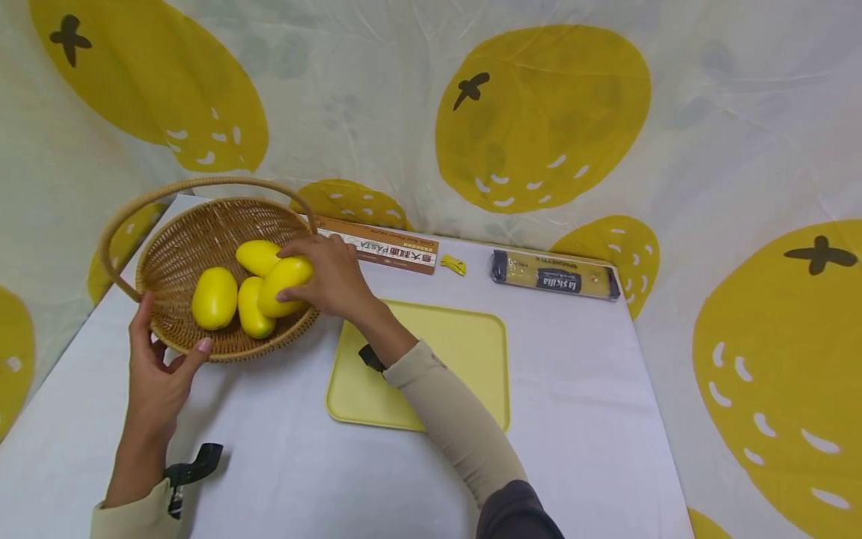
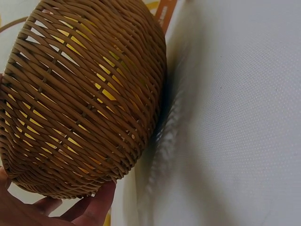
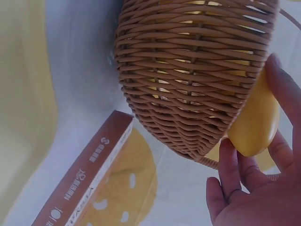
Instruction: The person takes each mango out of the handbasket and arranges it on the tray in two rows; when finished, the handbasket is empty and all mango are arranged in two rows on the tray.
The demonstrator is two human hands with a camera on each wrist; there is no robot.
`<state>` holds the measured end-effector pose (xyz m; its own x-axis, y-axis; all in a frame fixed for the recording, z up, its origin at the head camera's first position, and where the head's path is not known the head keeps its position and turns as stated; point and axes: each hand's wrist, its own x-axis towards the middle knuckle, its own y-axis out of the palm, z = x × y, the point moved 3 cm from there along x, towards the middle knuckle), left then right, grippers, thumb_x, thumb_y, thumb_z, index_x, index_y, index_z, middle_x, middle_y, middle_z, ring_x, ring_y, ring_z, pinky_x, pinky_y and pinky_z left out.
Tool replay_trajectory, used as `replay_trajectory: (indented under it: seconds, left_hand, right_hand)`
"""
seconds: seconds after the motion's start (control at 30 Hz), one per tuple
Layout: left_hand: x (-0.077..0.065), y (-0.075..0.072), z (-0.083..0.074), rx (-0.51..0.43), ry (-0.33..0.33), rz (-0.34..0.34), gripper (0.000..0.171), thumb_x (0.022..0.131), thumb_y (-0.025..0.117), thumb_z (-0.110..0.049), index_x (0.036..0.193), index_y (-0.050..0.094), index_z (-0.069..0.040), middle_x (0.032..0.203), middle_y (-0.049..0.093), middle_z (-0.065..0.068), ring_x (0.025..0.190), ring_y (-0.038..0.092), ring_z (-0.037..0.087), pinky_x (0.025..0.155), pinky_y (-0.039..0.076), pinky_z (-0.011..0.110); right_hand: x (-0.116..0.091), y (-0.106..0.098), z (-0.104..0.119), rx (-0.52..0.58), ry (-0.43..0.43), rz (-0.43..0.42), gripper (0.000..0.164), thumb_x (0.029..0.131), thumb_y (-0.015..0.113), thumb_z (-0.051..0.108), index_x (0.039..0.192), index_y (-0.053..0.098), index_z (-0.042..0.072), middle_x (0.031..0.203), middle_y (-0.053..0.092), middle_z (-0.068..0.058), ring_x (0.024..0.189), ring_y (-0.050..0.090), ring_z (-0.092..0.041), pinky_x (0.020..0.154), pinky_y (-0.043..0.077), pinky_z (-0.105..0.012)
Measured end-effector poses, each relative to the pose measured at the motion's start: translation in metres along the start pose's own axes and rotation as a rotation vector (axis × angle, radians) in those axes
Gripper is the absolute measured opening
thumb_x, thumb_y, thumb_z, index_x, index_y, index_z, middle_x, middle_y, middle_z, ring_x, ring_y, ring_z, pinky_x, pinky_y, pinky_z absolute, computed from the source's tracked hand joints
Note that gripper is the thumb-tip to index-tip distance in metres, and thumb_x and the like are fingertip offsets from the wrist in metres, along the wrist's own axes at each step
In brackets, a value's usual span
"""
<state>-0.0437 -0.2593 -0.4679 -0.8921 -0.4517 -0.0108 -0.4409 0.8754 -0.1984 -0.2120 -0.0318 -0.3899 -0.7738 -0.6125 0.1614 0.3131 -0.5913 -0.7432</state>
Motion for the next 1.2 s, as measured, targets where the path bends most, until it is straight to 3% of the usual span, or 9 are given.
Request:
replay_trajectory:
  seconds: [0.13,0.4,0.6,0.83,1.03,1.2]
  left_hand:
    - [0.000,0.001,0.002,-0.006,-0.001,-0.005,0.104,0.094,0.078,-0.008,0.168,0.015,-0.045,0.176,0.014,-0.013,0.154,0.032,0.032,0.099,0.048,0.008]
    - [-0.001,0.001,0.004,-0.001,-0.031,-0.020,0.104,0.095,0.078,-0.010,0.168,0.014,-0.047,0.176,0.013,-0.013,0.154,0.033,0.031,0.098,0.046,0.007]
    - [-0.003,0.001,0.004,-0.001,-0.049,-0.026,0.104,0.095,0.078,-0.011,0.167,0.014,-0.048,0.175,0.014,-0.014,0.152,0.034,0.029,0.098,0.046,0.007]
    - [-0.003,0.002,0.004,0.003,-0.013,-0.038,0.104,0.095,0.077,-0.009,0.168,0.013,-0.045,0.174,0.017,-0.012,0.151,0.035,0.029,0.101,0.047,0.011]
    - [-0.002,0.002,0.005,-0.007,0.005,-0.045,0.105,0.094,0.078,-0.009,0.169,0.012,-0.043,0.174,0.018,-0.009,0.150,0.036,0.030,0.100,0.046,0.010]
    - [-0.001,0.003,0.004,-0.023,0.015,-0.049,0.105,0.094,0.078,-0.008,0.169,0.012,-0.042,0.174,0.018,-0.007,0.148,0.035,0.030,0.099,0.046,0.011]
  right_hand:
    - [-0.007,-0.005,-0.002,0.119,0.011,-0.051,0.061,0.077,0.096,0.041,0.132,0.075,0.026,0.132,0.074,0.012,0.117,0.060,-0.012,0.100,0.046,-0.033]
    - [-0.024,-0.017,-0.006,0.321,0.052,-0.144,0.052,0.081,0.094,0.036,0.129,0.076,0.026,0.129,0.072,0.012,0.106,0.060,-0.012,0.092,0.052,-0.038]
    - [-0.035,-0.027,-0.014,0.366,0.087,-0.220,0.052,0.082,0.094,0.033,0.129,0.075,0.020,0.126,0.073,0.007,0.107,0.063,-0.011,0.096,0.053,-0.038]
    - [-0.050,-0.041,-0.030,0.397,0.139,-0.310,0.050,0.083,0.093,0.030,0.128,0.075,0.020,0.128,0.073,0.007,0.113,0.063,-0.008,0.100,0.052,-0.043]
    - [-0.067,-0.052,-0.044,0.386,0.184,-0.365,0.050,0.084,0.092,0.030,0.129,0.074,0.020,0.134,0.071,0.006,0.114,0.063,-0.012,0.097,0.051,-0.042]
    - [-0.079,-0.058,-0.057,0.383,0.216,-0.385,0.049,0.084,0.092,0.031,0.128,0.073,0.020,0.128,0.072,0.003,0.111,0.063,-0.016,0.097,0.051,-0.047]
